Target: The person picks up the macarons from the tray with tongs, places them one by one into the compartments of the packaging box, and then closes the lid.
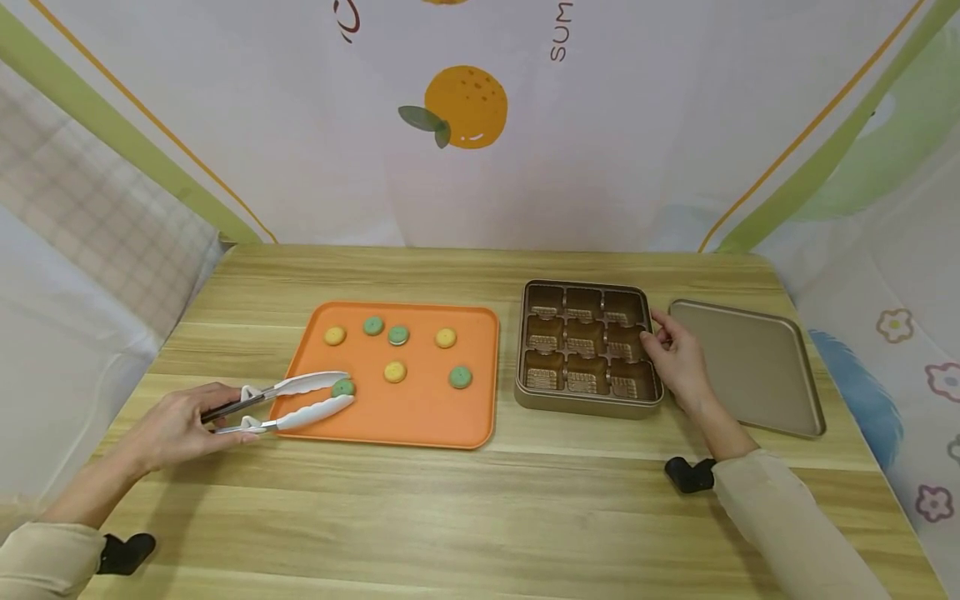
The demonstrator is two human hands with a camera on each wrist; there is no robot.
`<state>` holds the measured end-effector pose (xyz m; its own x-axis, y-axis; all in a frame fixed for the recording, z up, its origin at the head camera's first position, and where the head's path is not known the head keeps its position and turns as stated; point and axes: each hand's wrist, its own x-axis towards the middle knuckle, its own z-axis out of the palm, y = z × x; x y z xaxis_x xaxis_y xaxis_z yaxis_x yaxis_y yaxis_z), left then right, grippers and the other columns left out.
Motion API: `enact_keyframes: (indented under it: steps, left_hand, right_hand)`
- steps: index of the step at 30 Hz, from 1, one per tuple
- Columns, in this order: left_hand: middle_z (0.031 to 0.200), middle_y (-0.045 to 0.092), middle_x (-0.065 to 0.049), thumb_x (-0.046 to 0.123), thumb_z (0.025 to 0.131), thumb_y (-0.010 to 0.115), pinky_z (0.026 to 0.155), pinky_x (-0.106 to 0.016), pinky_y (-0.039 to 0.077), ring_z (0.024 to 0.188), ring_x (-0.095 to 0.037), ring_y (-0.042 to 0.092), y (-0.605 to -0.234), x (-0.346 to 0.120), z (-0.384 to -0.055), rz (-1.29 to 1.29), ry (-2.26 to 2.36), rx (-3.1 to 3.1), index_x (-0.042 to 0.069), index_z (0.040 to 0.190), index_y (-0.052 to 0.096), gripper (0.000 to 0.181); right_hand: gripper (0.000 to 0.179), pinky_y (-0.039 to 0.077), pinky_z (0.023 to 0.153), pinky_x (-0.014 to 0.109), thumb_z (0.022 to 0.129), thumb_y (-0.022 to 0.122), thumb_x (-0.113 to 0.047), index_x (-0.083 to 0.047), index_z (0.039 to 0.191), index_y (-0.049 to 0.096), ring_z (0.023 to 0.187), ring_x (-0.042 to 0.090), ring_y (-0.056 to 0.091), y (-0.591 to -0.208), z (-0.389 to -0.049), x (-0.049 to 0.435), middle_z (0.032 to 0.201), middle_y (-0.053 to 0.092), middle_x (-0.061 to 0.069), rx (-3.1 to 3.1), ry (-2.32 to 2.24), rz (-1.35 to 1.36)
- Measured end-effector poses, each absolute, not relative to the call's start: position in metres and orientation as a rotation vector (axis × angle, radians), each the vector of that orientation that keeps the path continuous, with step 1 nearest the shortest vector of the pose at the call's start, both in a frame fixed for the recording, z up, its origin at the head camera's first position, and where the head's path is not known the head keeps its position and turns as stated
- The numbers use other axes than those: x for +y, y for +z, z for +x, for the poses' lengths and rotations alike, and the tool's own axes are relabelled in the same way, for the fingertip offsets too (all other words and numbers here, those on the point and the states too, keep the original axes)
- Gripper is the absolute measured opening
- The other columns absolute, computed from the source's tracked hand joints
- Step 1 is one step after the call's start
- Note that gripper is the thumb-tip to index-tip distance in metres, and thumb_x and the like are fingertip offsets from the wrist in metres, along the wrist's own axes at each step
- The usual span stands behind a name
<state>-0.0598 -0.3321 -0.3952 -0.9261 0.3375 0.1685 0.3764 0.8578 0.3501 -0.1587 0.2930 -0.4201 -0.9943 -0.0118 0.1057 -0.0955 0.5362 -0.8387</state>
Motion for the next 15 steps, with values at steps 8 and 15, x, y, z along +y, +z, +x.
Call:
enact_keyframes:
  steps: [8,15]
  left_hand:
    - [0.086,0.063,0.004,0.036,0.058,0.088,0.049,-0.019,0.038,0.059,0.003,0.045,-0.3986,-0.3330,-0.0592,-0.573,-0.562,-2.928,0.007,0.104,0.069,0.058]
    - [0.087,0.065,0.002,0.033,0.059,0.088,0.049,-0.019,0.038,0.058,0.004,0.043,-0.3997,-0.3334,-0.0581,-0.568,-0.579,-2.919,0.006,0.101,0.069,0.053]
  right_hand:
    - [0.052,0.034,0.045,0.016,0.098,0.048,-0.016,0.009,0.141,0.032,0.058,0.000,0.038,-0.4185,-0.1582,0.2939,0.084,0.041,-0.002,-2.705,1.481,0.088]
    - [0.052,0.034,0.047,0.016,0.098,0.048,-0.016,0.009,0.140,0.032,0.060,0.000,0.038,-0.4192,-0.1580,0.2935,0.084,0.041,-0.004,-2.694,1.494,0.085]
